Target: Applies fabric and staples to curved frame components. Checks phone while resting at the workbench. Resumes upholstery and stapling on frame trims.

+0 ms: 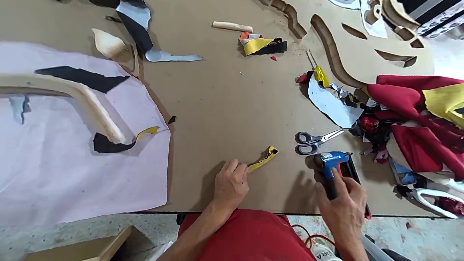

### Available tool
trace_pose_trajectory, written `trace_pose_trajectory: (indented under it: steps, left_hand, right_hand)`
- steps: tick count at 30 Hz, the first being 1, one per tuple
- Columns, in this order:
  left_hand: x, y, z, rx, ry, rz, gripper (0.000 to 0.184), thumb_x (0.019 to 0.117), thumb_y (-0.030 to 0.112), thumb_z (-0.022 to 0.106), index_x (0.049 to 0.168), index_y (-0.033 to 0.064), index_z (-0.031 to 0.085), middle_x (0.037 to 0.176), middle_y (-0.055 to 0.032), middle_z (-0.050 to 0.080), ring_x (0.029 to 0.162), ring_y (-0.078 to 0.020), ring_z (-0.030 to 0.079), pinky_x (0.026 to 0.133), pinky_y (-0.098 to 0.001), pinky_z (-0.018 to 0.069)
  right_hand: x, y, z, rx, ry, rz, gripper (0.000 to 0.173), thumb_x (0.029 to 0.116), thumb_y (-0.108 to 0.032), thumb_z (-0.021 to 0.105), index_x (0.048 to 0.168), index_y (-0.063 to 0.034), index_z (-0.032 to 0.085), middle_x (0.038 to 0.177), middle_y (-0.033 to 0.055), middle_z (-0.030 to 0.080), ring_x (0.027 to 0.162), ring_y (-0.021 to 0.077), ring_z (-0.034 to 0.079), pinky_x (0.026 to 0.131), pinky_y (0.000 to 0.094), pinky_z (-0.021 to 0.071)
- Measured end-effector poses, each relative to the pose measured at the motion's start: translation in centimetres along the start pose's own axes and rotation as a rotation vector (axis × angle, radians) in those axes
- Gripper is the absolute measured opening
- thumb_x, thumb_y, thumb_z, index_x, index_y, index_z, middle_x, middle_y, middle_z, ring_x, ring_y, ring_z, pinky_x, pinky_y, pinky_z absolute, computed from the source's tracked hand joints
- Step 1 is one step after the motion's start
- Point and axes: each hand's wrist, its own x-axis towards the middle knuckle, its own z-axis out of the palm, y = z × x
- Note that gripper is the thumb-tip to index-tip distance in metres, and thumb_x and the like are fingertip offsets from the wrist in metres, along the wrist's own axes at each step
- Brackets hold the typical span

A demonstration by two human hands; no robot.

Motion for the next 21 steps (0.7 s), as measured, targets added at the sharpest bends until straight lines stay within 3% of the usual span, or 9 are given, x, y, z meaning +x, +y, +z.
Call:
trace_pose_trajectory:
  steps: [3, 6, 8, 10, 11, 13, 14, 16, 21]
  left_hand:
    - [-0.3, -0.1, 0.1, -0.009, -0.003, 0.038, 0.020, 0.0951, 0.017, 0.060, 0.089, 0.0086, 0.077, 0.079, -0.0062, 0.062, 0.070, -0.0214, 0.066, 0.059, -0.0354, 0.0579]
    - [-0.7, 0.0, 0.0, -0.033, -0.030, 0.041, 0.018, 0.0926, 0.010, 0.060, 0.095, 0.0070, 0.078, 0.084, -0.0074, 0.064, 0.070, -0.0210, 0.066, 0.058, -0.0347, 0.0581]
    - [-0.9, 0.1, -0.1, -0.042, -0.045, 0.042, 0.019, 0.0901, 0.007, 0.061, 0.100, 0.0060, 0.077, 0.088, -0.0083, 0.066, 0.072, -0.0214, 0.068, 0.058, -0.0356, 0.0589]
    - [-0.6, 0.2, 0.0, -0.053, -0.040, 0.030, 0.018, 0.0902, 0.006, 0.063, 0.102, 0.0050, 0.077, 0.091, -0.0092, 0.067, 0.074, -0.0226, 0.069, 0.059, -0.0365, 0.0598]
    - [-0.6, 0.1, 0.1, -0.059, -0.028, 0.020, 0.017, 0.0899, 0.005, 0.063, 0.101, 0.0048, 0.077, 0.090, -0.0096, 0.067, 0.074, -0.0230, 0.069, 0.059, -0.0368, 0.0597]
    - [-0.7, 0.2, 0.1, -0.079, -0.025, -0.003, 0.016, 0.0896, 0.006, 0.065, 0.100, 0.0051, 0.077, 0.090, -0.0099, 0.068, 0.075, -0.0238, 0.070, 0.060, -0.0376, 0.0601]
    - [-0.7, 0.2, 0.1, -0.094, -0.027, -0.004, 0.015, 0.0894, 0.007, 0.066, 0.100, 0.0052, 0.076, 0.091, -0.0104, 0.068, 0.075, -0.0243, 0.070, 0.060, -0.0382, 0.0602]
    - [-0.6, 0.1, 0.1, -0.112, -0.023, 0.001, 0.013, 0.0888, 0.008, 0.067, 0.098, 0.0058, 0.076, 0.090, -0.0107, 0.067, 0.075, -0.0251, 0.070, 0.059, -0.0387, 0.0599]
    - [-0.8, 0.2, -0.1, -0.114, -0.058, -0.003, 0.016, 0.0840, 0.005, 0.072, 0.099, 0.0077, 0.076, 0.091, -0.0099, 0.067, 0.079, -0.0247, 0.071, 0.059, -0.0377, 0.0600]
  right_hand:
    - [-0.7, 4.1, 0.6, -0.068, -0.135, 0.221, 0.092, 0.0811, -0.053, 0.077, 0.153, -0.0049, 0.047, 0.131, 0.0357, 0.056, 0.116, 0.0567, 0.057, 0.089, 0.0717, 0.0478]
    - [1.5, 5.1, 0.3, -0.011, -0.295, 0.309, 0.089, 0.0848, -0.033, 0.081, 0.159, -0.0076, 0.037, 0.131, 0.0298, 0.061, 0.118, 0.0507, 0.060, 0.096, 0.0714, 0.0460]
    - [2.6, 3.7, -1.3, -0.046, -0.369, 0.362, 0.082, 0.0835, -0.022, 0.078, 0.156, -0.0096, 0.041, 0.121, 0.0266, 0.068, 0.111, 0.0495, 0.064, 0.092, 0.0731, 0.0464]
    - [2.7, 1.0, -3.8, -0.065, -0.382, 0.376, 0.066, 0.0802, -0.029, 0.072, 0.142, -0.0097, 0.058, 0.103, 0.0238, 0.071, 0.096, 0.0467, 0.067, 0.080, 0.0717, 0.0482]
    - [2.2, -0.9, -4.9, -0.052, -0.387, 0.356, 0.058, 0.0791, -0.037, 0.068, 0.129, -0.0085, 0.066, 0.093, 0.0206, 0.071, 0.088, 0.0427, 0.068, 0.074, 0.0679, 0.0493]
    - [0.5, -5.0, -6.4, 0.061, -0.437, 0.330, 0.046, 0.0807, -0.051, 0.069, 0.101, -0.0098, 0.073, 0.076, 0.0072, 0.070, 0.068, 0.0254, 0.070, 0.061, 0.0537, 0.0567]
    - [-0.5, -7.0, -6.6, 0.136, -0.468, 0.301, 0.042, 0.0818, -0.051, 0.070, 0.092, -0.0105, 0.073, 0.071, 0.0020, 0.069, 0.061, 0.0180, 0.069, 0.056, 0.0472, 0.0581]
    - [-1.7, -10.7, -6.1, 0.179, -0.517, 0.195, 0.033, 0.0810, -0.047, 0.071, 0.085, -0.0151, 0.073, 0.067, -0.0044, 0.067, 0.059, 0.0100, 0.066, 0.053, 0.0407, 0.0564]
    - [-1.9, -13.6, -4.7, 0.018, -0.551, 0.037, 0.028, 0.0783, -0.047, 0.066, 0.082, -0.0202, 0.072, 0.062, -0.0070, 0.063, 0.057, 0.0099, 0.063, 0.050, 0.0405, 0.0500]
